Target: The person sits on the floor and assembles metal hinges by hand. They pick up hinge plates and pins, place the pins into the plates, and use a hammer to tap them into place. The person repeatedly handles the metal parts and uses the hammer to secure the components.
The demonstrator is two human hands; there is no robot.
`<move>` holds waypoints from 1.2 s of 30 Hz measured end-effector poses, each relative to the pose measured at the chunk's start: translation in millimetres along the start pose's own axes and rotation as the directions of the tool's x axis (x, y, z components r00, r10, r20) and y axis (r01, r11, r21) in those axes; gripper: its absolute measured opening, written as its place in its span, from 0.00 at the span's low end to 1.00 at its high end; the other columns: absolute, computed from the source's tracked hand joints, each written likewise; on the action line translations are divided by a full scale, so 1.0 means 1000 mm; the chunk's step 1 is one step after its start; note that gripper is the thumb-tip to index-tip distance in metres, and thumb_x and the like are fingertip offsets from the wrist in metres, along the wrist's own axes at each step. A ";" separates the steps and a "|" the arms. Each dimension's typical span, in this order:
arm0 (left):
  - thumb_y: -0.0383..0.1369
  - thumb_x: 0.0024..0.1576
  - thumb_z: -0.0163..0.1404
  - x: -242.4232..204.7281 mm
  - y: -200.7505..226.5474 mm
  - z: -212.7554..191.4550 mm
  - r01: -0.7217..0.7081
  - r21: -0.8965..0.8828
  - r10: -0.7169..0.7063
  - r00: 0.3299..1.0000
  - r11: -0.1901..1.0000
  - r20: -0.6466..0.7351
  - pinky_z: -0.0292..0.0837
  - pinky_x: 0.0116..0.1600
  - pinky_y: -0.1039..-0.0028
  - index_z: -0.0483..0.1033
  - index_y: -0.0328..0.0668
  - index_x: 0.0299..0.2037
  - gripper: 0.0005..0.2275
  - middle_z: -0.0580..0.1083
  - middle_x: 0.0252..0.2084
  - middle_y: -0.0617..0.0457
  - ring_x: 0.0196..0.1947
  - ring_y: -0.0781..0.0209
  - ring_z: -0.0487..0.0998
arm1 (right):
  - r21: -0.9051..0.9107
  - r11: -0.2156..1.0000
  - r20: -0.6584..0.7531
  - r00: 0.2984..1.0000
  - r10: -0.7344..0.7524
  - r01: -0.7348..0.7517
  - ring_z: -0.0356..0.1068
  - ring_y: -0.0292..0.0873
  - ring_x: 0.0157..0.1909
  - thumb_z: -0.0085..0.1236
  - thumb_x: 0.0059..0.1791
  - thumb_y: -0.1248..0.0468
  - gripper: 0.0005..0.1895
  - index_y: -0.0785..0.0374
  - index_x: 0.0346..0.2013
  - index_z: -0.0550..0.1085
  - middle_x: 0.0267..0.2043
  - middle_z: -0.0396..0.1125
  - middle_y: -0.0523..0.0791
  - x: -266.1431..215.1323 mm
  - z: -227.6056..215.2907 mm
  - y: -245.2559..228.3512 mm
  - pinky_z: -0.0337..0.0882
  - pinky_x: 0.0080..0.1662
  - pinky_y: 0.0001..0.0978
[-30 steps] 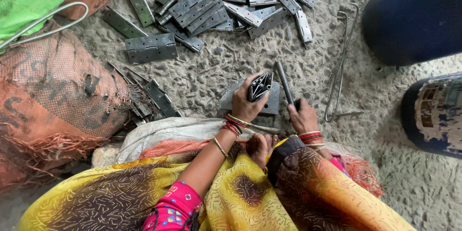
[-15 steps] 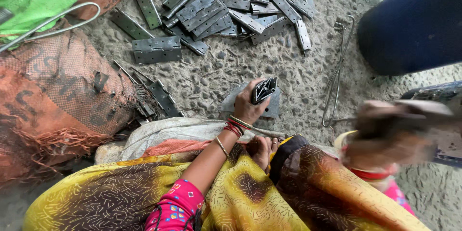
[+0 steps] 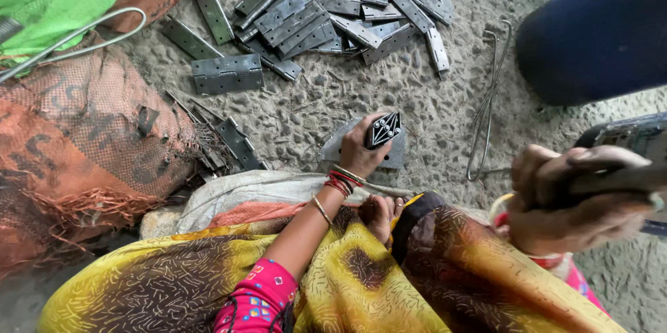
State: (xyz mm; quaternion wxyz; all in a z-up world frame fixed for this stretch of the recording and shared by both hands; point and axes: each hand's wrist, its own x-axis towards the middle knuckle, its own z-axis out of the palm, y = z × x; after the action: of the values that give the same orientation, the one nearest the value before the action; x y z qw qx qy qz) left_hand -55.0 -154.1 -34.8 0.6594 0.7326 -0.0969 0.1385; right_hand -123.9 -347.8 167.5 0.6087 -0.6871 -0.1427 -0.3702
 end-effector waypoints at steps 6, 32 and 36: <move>0.31 0.53 0.57 0.003 -0.008 0.007 -0.014 0.059 0.009 0.996 0.998 0.086 0.82 0.47 0.66 0.71 0.47 0.60 0.22 0.80 0.50 0.45 0.44 0.51 0.84 | -0.855 0.515 0.414 0.525 0.743 -0.054 0.71 0.51 0.26 0.61 0.52 0.56 0.11 0.60 0.41 0.75 0.24 0.69 0.51 -0.068 0.035 0.048 0.69 0.31 0.43; 0.34 0.52 0.62 0.009 -0.003 -0.001 0.059 0.030 -0.060 0.998 0.998 0.035 0.81 0.42 0.67 0.72 0.47 0.56 0.21 0.81 0.40 0.48 0.38 0.54 0.85 | -0.163 0.918 0.113 0.917 0.382 -0.362 0.58 0.26 0.24 0.42 0.61 0.51 0.20 0.65 0.40 0.70 0.25 0.62 0.35 -0.036 0.009 0.017 0.57 0.28 0.20; 0.33 0.51 0.61 0.003 -0.001 -0.005 0.002 -0.054 0.000 1.000 0.999 0.031 0.80 0.43 0.65 0.71 0.44 0.57 0.22 0.80 0.41 0.45 0.39 0.51 0.85 | -0.779 0.596 0.392 0.589 0.706 -0.196 0.59 0.34 0.19 0.47 0.58 0.54 0.18 0.65 0.33 0.73 0.19 0.62 0.39 -0.055 0.010 0.082 0.61 0.24 0.29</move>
State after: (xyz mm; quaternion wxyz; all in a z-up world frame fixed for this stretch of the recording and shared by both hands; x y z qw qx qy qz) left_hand -52.9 -148.6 -33.9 0.6775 0.7165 -0.1107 0.1241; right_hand -105.2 -342.2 69.7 0.3049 -0.9503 -0.0147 0.0616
